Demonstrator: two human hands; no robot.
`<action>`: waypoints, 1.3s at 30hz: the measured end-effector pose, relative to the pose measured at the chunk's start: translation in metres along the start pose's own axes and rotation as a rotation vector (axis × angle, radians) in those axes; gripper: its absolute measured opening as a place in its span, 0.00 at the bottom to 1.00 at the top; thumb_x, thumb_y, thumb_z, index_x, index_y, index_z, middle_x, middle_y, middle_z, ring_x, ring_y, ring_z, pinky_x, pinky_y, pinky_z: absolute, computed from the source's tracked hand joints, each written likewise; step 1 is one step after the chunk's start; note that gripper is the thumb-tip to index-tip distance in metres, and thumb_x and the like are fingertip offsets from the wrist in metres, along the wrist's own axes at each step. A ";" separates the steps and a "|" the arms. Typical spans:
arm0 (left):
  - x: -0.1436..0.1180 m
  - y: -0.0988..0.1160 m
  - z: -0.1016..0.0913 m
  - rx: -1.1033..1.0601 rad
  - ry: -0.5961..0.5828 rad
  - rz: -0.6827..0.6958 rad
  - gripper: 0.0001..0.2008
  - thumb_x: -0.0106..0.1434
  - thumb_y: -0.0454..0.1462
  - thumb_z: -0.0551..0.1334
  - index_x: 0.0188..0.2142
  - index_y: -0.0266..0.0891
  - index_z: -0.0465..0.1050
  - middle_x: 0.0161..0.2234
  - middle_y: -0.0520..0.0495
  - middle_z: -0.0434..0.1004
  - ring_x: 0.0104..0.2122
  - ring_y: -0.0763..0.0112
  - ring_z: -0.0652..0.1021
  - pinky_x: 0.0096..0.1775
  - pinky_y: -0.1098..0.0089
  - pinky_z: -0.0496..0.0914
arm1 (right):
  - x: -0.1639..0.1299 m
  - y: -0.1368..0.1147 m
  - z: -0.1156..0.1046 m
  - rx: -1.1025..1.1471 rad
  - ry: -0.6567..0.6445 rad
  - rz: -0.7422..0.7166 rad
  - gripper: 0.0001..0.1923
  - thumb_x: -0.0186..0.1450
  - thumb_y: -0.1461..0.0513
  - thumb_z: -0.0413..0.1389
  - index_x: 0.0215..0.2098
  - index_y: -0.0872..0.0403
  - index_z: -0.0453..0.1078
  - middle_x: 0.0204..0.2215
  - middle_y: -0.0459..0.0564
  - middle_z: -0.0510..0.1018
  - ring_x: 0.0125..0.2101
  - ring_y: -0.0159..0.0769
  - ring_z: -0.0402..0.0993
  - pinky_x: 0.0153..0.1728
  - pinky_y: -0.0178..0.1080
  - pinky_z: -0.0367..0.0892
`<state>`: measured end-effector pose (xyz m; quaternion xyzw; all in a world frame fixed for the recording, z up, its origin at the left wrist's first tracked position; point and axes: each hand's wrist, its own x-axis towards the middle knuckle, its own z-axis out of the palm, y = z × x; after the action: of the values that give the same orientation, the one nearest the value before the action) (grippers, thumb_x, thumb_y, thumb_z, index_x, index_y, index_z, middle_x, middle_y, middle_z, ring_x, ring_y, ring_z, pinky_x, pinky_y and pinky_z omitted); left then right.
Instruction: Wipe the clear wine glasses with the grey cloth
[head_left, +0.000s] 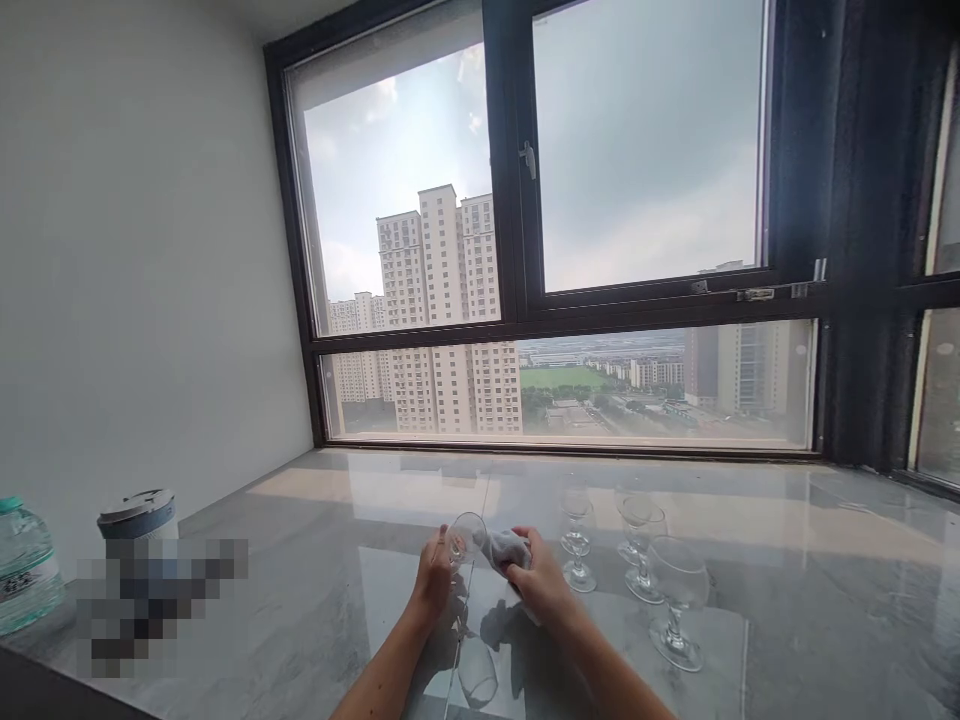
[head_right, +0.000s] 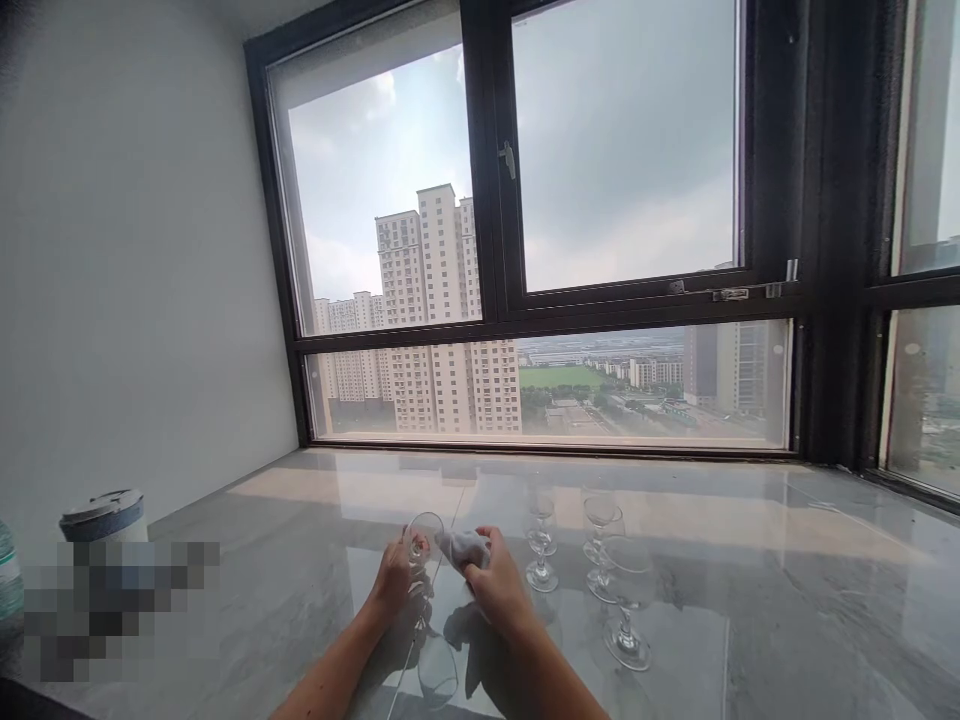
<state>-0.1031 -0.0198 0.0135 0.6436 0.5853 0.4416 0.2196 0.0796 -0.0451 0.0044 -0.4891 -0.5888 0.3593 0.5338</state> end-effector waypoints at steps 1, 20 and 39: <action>-0.001 0.000 0.002 -0.135 -0.020 -0.013 0.25 0.70 0.50 0.41 0.26 0.44 0.67 0.31 0.45 0.76 0.33 0.64 0.75 0.40 0.65 0.71 | -0.003 -0.001 0.002 -0.033 -0.027 -0.023 0.25 0.52 0.62 0.55 0.49 0.54 0.64 0.36 0.50 0.79 0.35 0.40 0.75 0.38 0.38 0.67; -0.013 -0.007 0.014 -0.242 -0.257 0.389 0.28 0.72 0.56 0.41 0.41 0.41 0.71 0.44 0.43 0.71 0.45 0.62 0.71 0.53 0.60 0.67 | -0.017 -0.013 0.008 -0.109 0.028 -0.445 0.43 0.59 0.62 0.61 0.67 0.45 0.48 0.54 0.53 0.74 0.53 0.43 0.73 0.53 0.47 0.69; -0.019 0.008 0.004 0.110 -0.322 0.432 0.21 0.56 0.40 0.65 0.50 0.44 0.70 0.50 0.45 0.72 0.48 0.60 0.73 0.52 0.62 0.68 | -0.020 -0.040 -0.015 -0.572 0.491 -0.359 0.29 0.62 0.56 0.57 0.59 0.50 0.57 0.42 0.50 0.75 0.41 0.45 0.74 0.35 0.42 0.70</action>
<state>-0.0939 -0.0390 0.0114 0.8264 0.4151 0.3378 0.1750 0.0855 -0.0765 0.0392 -0.5785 -0.5960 -0.0449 0.5550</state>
